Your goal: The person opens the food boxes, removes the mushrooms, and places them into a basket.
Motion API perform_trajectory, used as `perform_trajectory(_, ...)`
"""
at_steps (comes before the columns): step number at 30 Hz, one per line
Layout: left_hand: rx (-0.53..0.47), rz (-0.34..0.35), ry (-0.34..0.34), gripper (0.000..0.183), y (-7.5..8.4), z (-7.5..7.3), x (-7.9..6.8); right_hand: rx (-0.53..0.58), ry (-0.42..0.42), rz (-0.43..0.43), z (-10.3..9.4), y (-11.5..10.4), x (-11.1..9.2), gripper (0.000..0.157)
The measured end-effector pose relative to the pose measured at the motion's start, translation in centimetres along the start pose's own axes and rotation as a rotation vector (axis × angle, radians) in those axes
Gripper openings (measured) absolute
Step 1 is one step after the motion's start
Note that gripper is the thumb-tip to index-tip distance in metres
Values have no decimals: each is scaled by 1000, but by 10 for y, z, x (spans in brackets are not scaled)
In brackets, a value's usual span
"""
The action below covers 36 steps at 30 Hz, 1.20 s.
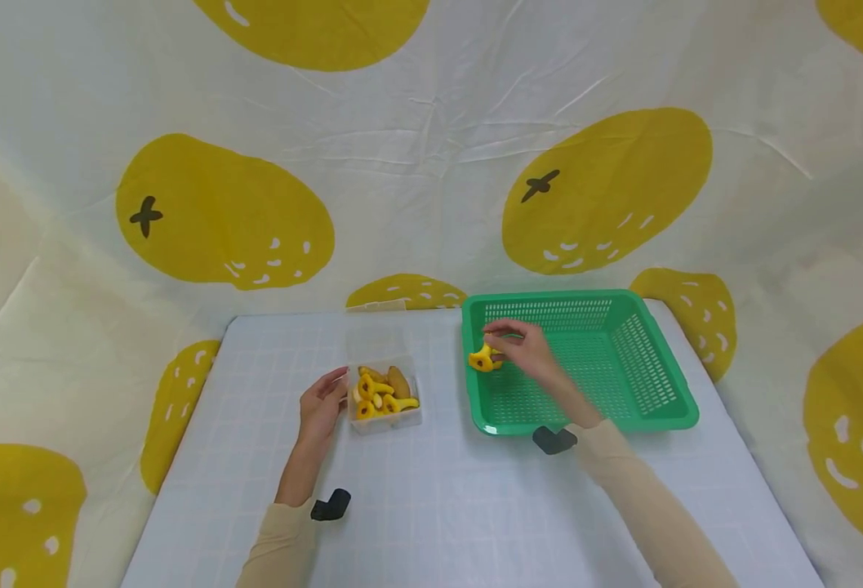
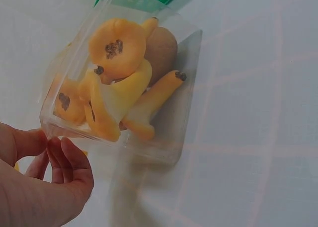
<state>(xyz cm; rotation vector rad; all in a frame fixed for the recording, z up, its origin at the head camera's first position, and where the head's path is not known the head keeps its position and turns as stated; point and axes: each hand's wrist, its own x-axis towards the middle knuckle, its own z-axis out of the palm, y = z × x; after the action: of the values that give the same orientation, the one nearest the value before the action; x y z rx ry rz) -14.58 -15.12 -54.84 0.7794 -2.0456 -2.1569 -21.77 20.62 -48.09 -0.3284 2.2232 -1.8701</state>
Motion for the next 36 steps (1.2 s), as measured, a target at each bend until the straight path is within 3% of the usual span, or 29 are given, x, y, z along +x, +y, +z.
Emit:
perform_trajectory(18,-18,11,-2,29,1,1,3,-181,-79,150,-52,20,15,40)
perform_trajectory(24,-9,6,5,28,1,1,2,-292,-129,263,-59,28,21,36)
perform_trajectory(30,0,-3,15,28,2,1,-1,-399,-210,304,-60,40,28,31)
perform_trajectory(36,-9,6,13,28,1,0,-2,-436,-204,345,-57,48,34,29)
